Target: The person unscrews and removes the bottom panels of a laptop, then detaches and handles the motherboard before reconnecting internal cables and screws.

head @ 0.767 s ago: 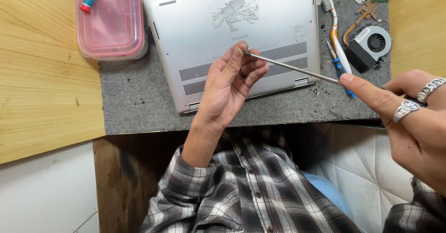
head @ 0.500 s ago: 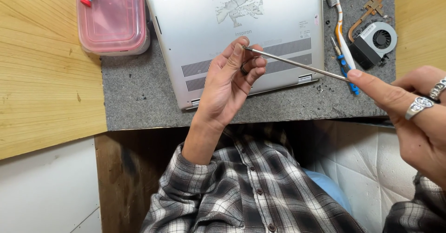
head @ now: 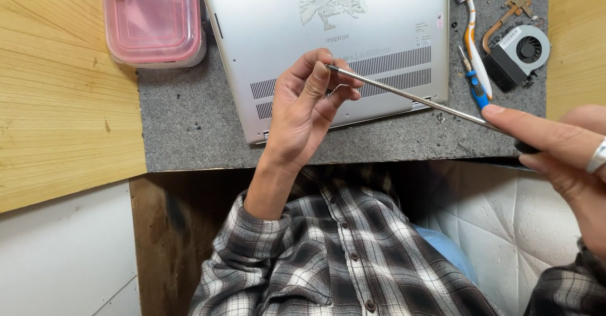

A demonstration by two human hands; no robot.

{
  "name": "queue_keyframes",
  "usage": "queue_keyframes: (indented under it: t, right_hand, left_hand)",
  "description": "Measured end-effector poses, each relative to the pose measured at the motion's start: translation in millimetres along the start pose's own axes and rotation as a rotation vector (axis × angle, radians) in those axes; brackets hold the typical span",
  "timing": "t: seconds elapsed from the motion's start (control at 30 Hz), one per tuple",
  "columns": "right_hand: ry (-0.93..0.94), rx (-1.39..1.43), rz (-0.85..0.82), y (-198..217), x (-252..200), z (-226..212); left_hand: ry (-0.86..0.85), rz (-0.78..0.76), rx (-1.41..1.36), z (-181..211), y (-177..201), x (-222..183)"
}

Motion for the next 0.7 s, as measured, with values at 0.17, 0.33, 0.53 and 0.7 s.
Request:
queue_keyframes:
  t: [0.17, 0.33, 0.53, 0.7]
  right_hand:
    - [-0.199, 0.365, -0.043, 2.4, -11.4, 25.8]
    - [-0.208, 0.324, -0.085, 2.2, -19.1, 35.7]
    - [-0.333, 0.263, -0.443, 0.0, 3.4, 34.6]
    - [0.263, -1.005, -0.292, -29.8, 42.5, -22.9]
  left_hand:
    - [-0.028, -0.086, 0.209, 18.6, 5.5, -2.5]
    - [-0.041, -0.221, 0.971, 35.5, -1.3, -5.8]
    - [-0.403, -0.287, 1.718, 10.8, 1.3, -14.0]
    - [-0.457, -0.251, 1.922, -9.9, 15.4, -18.0]
Point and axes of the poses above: each hand's wrist, its own x-axis towards the middle knuckle, its own y-axis out of the back of the hand, z = x × y, the point moved 3 cm from there along x, towards the middle knuckle, and after that the axes turned 14 degrees about x, right-handed, at the moved point
